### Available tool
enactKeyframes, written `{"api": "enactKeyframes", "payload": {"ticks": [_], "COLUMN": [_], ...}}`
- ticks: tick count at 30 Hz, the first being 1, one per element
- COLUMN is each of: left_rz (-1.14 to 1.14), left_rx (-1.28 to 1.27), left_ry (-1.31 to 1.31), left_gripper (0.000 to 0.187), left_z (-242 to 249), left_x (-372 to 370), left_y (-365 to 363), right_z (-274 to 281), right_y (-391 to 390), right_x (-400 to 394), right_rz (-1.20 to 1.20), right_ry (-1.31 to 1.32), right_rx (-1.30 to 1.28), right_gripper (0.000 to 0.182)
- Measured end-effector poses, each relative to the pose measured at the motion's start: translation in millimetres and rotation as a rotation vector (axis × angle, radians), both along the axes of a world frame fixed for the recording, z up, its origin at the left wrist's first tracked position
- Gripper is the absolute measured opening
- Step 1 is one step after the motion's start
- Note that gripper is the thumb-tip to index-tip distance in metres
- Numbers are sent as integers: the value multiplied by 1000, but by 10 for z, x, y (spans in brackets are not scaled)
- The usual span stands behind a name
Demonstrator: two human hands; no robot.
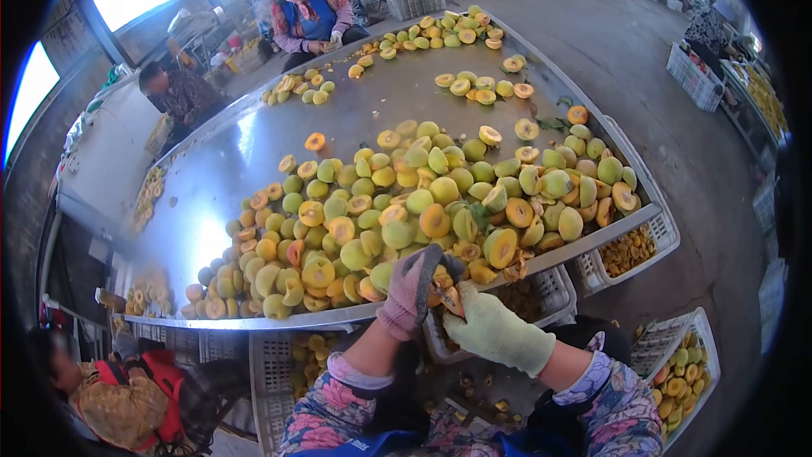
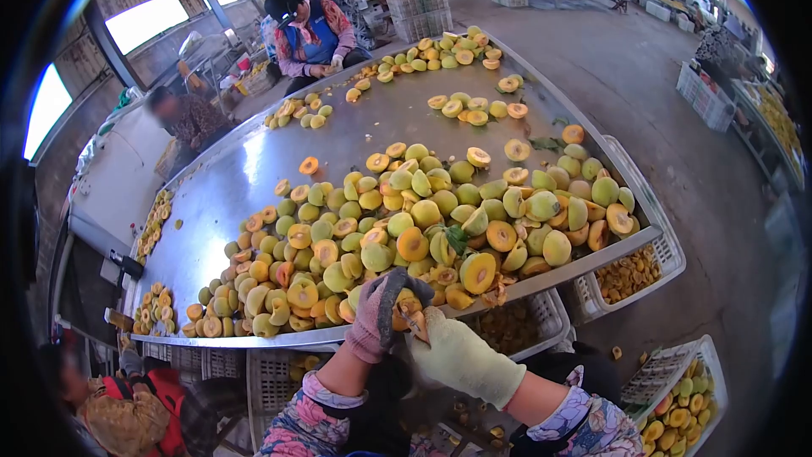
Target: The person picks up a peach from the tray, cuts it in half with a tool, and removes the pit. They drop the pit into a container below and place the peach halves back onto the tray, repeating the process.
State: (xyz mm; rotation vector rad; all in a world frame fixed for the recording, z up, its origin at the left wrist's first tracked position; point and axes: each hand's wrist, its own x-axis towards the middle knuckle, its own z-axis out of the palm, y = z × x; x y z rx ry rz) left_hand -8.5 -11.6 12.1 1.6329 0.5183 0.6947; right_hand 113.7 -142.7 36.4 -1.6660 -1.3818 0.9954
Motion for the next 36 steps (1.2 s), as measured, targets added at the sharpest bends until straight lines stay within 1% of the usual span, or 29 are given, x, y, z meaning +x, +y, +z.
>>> {"api": "enactKeyframes", "payload": {"ticks": [1, 2, 3, 4, 5, 6, 7, 8, 9, 10, 12, 13, 14, 15, 17, 19, 20, 21, 22, 23, 25, 26, 28, 29, 30, 31, 32, 34, 36], "left_rz": [2, 56, 108, 105, 131, 157, 152, 125, 99, 97, 42, 43, 24, 6, 33, 53, 65, 78, 78, 76, 73, 50, 22, 16, 12, 12, 14, 16, 57], "left_rx": [-1, 177, 356, 360, 168, -29, -28, -22, -17, -18, 342, 342, 83, -177, -253, -323, -113, 97, 97, 162, 226, 112, -2, -119, -237, -238, -203, -165, -49], "left_ry": [2, -32, -66, -67, -101, -133, -132, -100, -68, -69, 37, 36, -28, -93, -129, -160, -140, -120, -120, -133, -145, -54, 38, 24, 13, 15, -7, -32, -128], "left_gripper": [29, 30, 32, 32, 24, 16, 16, 25, 35, 35, 35, 35, 37, 38, 31, 25, 26, 27, 27, 28, 28, 36, 43, 44, 44, 44, 45, 45, 23], "left_z": [-11, -25, -35, -29, -16, -10, -22, -38, -32, -2, 132, 98, 47, 19, 20, 37, 38, 37, 24, 0, 11, 54, 61, 28, -2, -14, -21, -23, -23], "left_x": [-1, 16, 29, 33, 40, 46, 51, 49, 44, 33, 16, 15, 24, 35, 36, 40, 38, 31, 25, 19, 7, 7, 23, 28, 23, 23, 26, 43, 58], "left_y": [-15, -40, -64, -92, -128, -152, -135, -99, -72, -50, -44, -36, -17, -6, -42, -61, -70, -76, -73, -65, -56, -37, -26, -32, -47, -59, -70, -90, -114], "right_z": [66, 177, 314, 384, 278, 79, -36, -34, -31, -31, -38, -42, -58, -84, -66, 120, 202, 281, 338, 378, 427, 243, -290, -165, 73, 221, 248, 278, 292], "right_y": [18, 32, 37, 38, 32, 14, 2, -1, -2, -4, -5, 1, 5, 4, -6, 13, 18, 17, 13, 13, 12, -3, -36, -39, -37, -28, -26, -30, -20], "right_x": [18, 41, 68, 85, 58, -5, -37, -33, -34, -32, -21, -13, -6, 2, 14, 79, 109, 140, 160, 158, 136, 97, -12, 9, 43, 72, 94, 150, 184], "right_rz": [24, 26, 35, 42, 37, -10, -57, -60, -39, -16, -14, -15, -15, -21, -26, 40, 39, 86, 134, 135, 105, 103, -21, -21, 10, 41, 41, 114, 137], "right_ry": [133, 134, 294, 453, 454, 215, -27, -28, -146, -265, -249, -233, -235, -194, -147, 310, 313, 478, 640, 640, 587, 587, -117, -117, 156, 427, 429, 645, 674], "right_rx": [-102, -100, -249, -396, -391, -123, 143, 144, 71, -4, 69, 148, 150, 159, 162, -157, -154, -265, -376, -377, -404, -403, 211, 209, -41, -290, -290, -367, -383], "right_gripper": [23, 23, 24, 24, 24, 25, 26, 26, 29, 33, 33, 33, 33, 31, 29, 27, 27, 26, 25, 25, 22, 22, 18, 18, 18, 18, 18, 19, 18]}}
